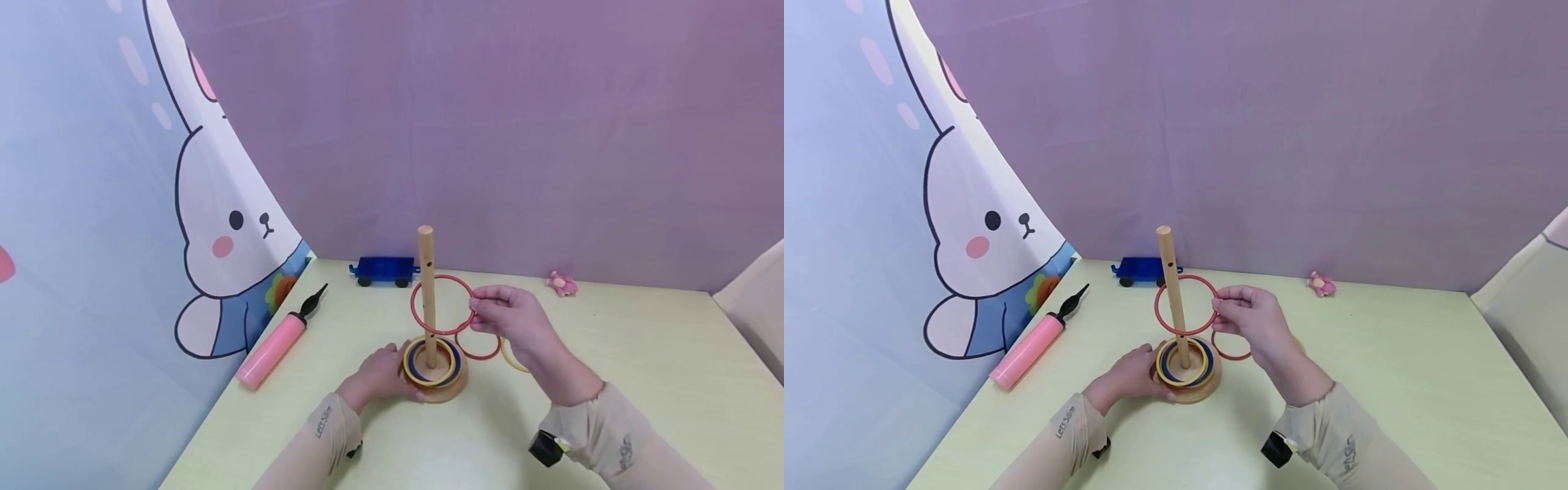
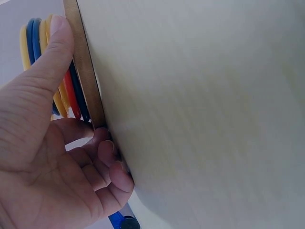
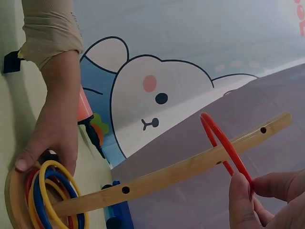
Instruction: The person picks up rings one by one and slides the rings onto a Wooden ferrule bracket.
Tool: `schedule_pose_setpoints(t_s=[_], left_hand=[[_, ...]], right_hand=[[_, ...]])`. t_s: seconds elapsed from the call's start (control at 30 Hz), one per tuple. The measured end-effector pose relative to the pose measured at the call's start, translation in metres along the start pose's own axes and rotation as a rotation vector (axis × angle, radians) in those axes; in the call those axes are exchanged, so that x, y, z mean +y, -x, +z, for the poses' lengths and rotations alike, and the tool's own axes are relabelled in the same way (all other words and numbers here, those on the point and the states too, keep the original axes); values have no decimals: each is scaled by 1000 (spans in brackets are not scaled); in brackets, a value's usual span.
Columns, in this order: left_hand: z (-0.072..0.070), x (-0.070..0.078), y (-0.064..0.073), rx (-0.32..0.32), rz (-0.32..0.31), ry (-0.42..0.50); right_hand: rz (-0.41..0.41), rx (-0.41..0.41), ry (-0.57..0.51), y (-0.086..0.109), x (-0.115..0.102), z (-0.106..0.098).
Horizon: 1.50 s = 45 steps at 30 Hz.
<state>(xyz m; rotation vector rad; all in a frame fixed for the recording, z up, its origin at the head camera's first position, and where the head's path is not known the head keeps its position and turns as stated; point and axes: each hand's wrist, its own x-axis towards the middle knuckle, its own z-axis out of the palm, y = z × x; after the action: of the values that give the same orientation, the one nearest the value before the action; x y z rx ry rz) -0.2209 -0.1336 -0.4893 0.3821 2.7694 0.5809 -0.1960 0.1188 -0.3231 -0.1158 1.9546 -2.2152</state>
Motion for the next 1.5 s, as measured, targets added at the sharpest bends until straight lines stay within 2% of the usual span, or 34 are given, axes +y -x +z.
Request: schedule_pose_setpoints(t_s=[0.53,1.03,1.3,1.5], left_hand=[[0,-1,-1,16,28,-20],[-1,1,1,-7,-13,8],[1,-1,-2,1,14,-15],[2,-1,-4,6,19,2]], right_hand=[[42,-5,-3,-5,38,-4],[101,-7,51,-8,88,-5],[130,25,67,-11,112,-4],[127,33,60,-12,120,-1]])
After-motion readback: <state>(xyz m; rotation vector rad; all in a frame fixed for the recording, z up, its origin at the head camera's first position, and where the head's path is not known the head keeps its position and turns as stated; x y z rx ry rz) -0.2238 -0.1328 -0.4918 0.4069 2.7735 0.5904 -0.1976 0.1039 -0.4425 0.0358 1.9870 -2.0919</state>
